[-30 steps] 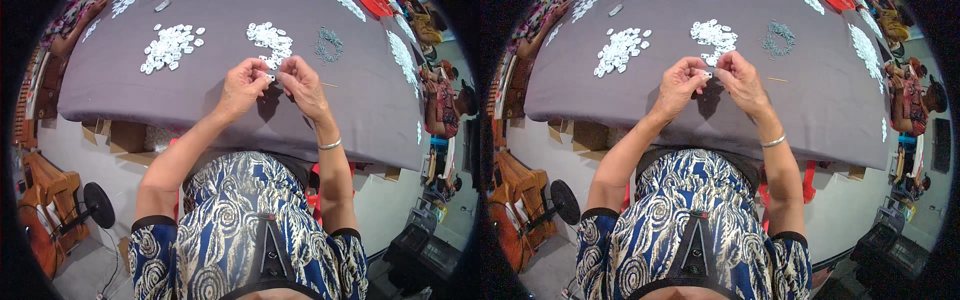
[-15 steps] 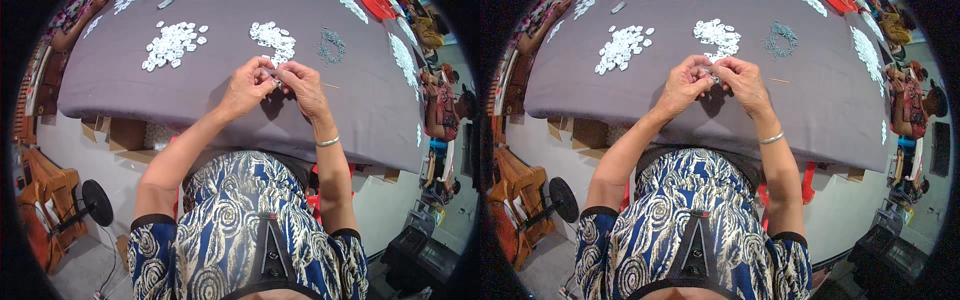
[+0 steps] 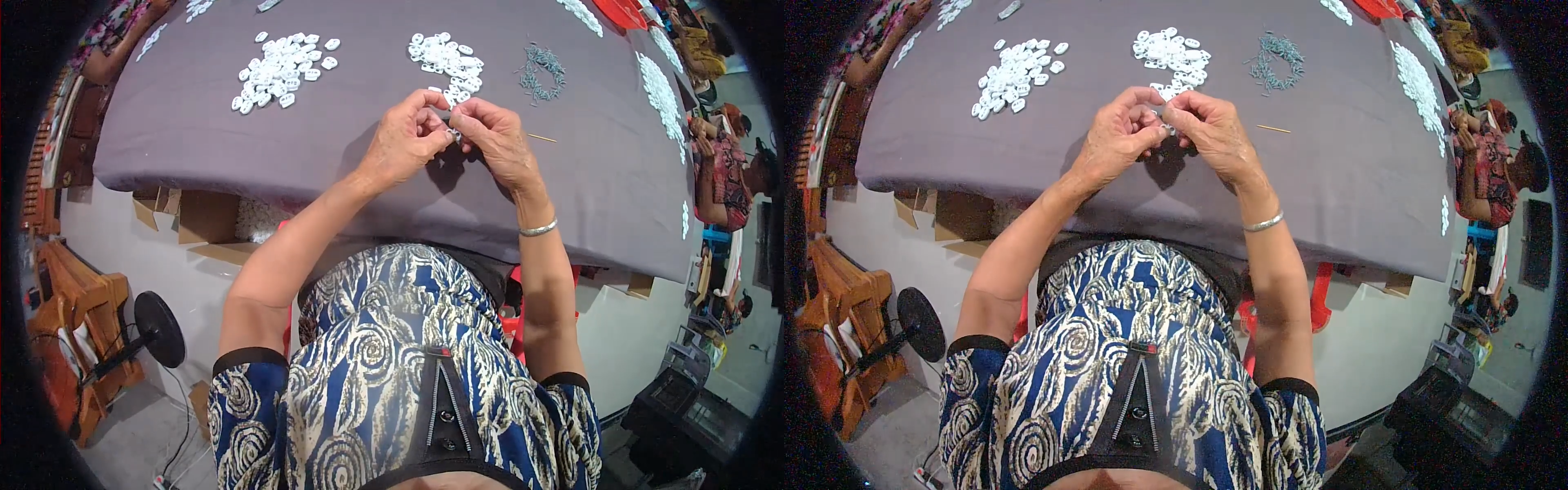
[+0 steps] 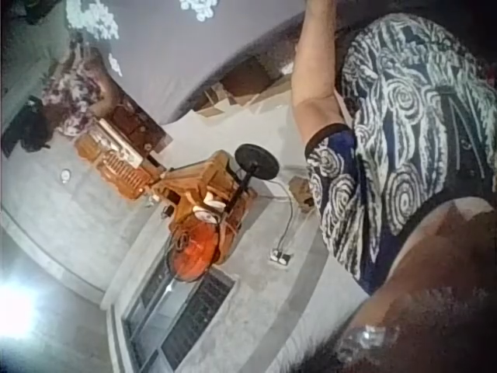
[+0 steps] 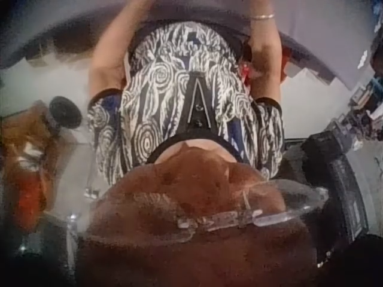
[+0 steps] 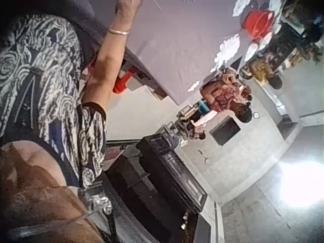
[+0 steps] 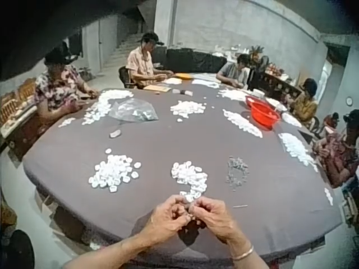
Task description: The person repeatedly picks up small plastic components from piles on the table and snaps them together by hand.
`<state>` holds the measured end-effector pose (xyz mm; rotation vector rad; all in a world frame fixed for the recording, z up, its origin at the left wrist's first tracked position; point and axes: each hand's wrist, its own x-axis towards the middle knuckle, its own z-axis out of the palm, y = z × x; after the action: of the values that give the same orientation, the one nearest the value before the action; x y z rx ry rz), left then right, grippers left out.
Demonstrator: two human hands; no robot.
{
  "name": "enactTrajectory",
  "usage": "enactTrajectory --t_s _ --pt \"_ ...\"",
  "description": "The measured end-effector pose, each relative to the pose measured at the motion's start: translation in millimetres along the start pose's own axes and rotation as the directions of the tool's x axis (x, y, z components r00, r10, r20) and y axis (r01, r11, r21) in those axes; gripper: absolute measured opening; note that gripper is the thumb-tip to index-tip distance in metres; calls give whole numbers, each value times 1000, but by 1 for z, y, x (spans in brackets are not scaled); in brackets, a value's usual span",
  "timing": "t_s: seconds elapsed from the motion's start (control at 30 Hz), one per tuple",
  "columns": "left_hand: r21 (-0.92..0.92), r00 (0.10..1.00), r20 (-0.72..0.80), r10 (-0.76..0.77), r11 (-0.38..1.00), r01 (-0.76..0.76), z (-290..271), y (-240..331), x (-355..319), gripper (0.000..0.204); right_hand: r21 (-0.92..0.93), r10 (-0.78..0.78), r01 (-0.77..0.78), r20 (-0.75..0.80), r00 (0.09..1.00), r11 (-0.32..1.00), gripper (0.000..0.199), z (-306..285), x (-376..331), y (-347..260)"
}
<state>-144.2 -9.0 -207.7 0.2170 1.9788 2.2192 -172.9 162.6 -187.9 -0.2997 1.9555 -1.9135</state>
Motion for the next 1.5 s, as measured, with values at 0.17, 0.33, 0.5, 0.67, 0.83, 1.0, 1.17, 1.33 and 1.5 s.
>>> enactTrajectory --t_s 0.17,0.33,0.5,0.67,0.83,1.0,1.17,1.33,1.5 --pt "30 1000 1 22 999 -22 0 -5 2 33 -145 -46 52 45 998 988 15 -3 0 0" --pt "86 998 -32 55 995 -52 4 -9 1 32 -284 -137 140 28 990 949 18 -6 3 9" --pt "164 994 -60 90 983 -79 5 -10 0 34 -517 -225 187 -11 974 835 21 -4 4 9" --pt "104 995 -56 85 991 -79 2 -10 4 32 -362 -160 133 -45 986 923 23 -5 6 10" --pt "22 999 -47 16 1000 -15 1 0 1 31 45 7 2 -197 980 999 24 -4 2 1" --pt "-49 999 -37 2 999 -4 0 -2 2 32 68 19 -9 -157 987 998 19 -9 4 7" --pt "-56 1000 -22 11 998 -12 -3 -4 4 32 65 10 2 -177 984 998 19 -10 5 11" --pt "-73 1000 -12 20 997 -21 -3 -5 4 31 48 7 2 -185 983 999 18 -9 4 10" --pt "-77 999 -10 35 996 -36 -4 -7 4 29 7 -22 24 -180 983 1000 17 -9 5 13"
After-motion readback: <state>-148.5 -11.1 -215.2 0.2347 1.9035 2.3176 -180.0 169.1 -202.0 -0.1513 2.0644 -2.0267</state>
